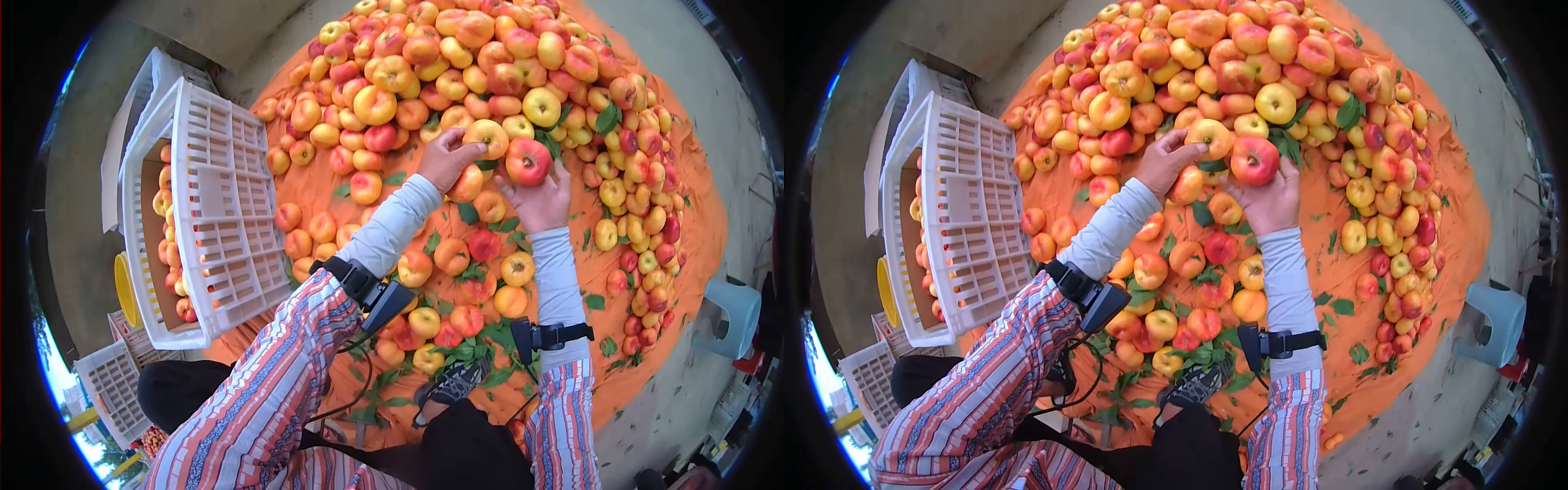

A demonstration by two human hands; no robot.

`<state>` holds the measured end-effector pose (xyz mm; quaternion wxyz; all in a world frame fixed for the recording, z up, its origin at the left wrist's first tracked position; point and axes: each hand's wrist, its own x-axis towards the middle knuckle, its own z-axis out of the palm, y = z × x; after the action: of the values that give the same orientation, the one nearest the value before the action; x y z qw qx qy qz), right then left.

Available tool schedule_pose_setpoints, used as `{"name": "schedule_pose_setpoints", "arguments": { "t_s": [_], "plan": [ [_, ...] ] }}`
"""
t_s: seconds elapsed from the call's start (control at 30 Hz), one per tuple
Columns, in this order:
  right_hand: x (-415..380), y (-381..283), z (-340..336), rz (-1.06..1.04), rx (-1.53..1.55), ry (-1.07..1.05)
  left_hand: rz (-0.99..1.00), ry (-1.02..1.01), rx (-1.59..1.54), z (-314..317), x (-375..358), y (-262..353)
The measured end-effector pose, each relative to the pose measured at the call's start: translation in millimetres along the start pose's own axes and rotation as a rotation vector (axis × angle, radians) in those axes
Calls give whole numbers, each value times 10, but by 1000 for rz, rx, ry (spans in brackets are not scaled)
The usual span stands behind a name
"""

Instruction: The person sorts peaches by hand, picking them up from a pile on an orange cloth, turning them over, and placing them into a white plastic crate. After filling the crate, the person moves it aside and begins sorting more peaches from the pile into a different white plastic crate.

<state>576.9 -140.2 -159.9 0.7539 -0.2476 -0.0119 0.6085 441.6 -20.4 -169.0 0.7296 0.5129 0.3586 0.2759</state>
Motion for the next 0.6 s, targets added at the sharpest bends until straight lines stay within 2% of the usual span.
{"name": "schedule_pose_setpoints", "arguments": {
  "t_s": [0.03, 0.07, 0.17, 0.3, 0.33, 0.4, 0.5, 0.6],
  "plan": [
    [-34, 3, -67, 7, 12, 0, -9, -13, 19, -5, -117, 51],
    [-49, 15, -72, 29, -32, 117, -18, -57, 46, -21, -220, 104],
    [-163, 140, -98, 61, -112, 282, -6, -94, 212, -90, -457, 133],
    [-372, 348, -111, 169, -413, 68, 34, -176, 228, -153, -717, 25],
    [-451, 437, -113, 171, -456, 85, 21, -212, 200, -155, -764, -39],
    [-588, 533, 8, 188, -487, 49, -2, -276, 113, -158, -862, -91],
    [-723, 573, 114, 251, -446, 7, -143, -278, 28, -254, -1035, -46],
    [-844, 629, 133, 272, -458, 13, -117, -305, 59, -268, -1172, -41]
  ]
}}
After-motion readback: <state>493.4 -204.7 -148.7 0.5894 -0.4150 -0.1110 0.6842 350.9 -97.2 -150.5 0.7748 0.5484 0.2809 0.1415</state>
